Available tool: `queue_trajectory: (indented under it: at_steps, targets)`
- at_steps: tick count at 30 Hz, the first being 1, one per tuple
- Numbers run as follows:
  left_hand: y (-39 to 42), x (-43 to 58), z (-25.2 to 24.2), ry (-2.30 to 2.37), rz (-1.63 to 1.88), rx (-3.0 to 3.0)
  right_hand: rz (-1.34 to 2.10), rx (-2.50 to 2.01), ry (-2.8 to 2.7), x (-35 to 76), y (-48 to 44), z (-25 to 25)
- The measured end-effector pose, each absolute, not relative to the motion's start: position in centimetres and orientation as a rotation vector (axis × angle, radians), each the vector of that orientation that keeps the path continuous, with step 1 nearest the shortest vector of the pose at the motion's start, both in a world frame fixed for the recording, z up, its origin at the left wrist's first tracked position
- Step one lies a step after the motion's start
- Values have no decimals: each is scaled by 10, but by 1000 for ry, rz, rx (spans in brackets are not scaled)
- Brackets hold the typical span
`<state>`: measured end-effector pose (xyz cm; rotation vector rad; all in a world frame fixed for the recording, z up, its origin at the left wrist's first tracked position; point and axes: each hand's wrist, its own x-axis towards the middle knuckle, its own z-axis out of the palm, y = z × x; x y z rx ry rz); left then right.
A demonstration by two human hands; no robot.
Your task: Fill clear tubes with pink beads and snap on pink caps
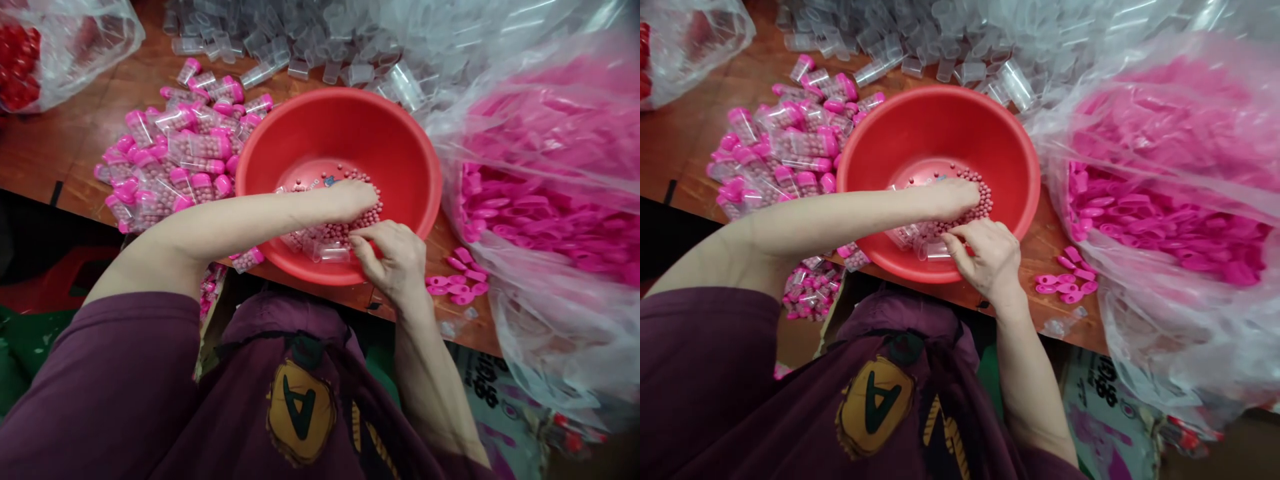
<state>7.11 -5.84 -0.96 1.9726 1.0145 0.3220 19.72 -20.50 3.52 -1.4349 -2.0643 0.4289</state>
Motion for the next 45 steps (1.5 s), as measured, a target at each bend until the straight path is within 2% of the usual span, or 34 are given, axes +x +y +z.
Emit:
queue_trajectory:
  at_steps: [6,9,15,19,24,29,33,40,45]
  targets:
    - [-72,86,0,934,196,1885,454,-1345,-994,192,-206,33]
    - [-71,66,18,783,204,1785,534,-1247,-802,201,-200,37]
    - [-98,11,57,691,220,1077,665,-1308,-1047,222,-195,42]
    - [-128,-10,63,685,346,770,760,-1398,-1357,217,-189,49]
    - [-153,-19,57,656,556,615,845,-1275,-1760,201,-180,60]
    - [-159,-19,56,676,626,599,770,-1259,-1987,196,-179,69]
    - [-157,-15,58,740,657,589,662,-1318,-1994,195,-181,71]
    - [-154,-11,60,767,678,544,1011,-1309,-1516,195,-174,54]
    - [-155,-14,59,748,686,524,830,-1406,-1411,210,-184,52]
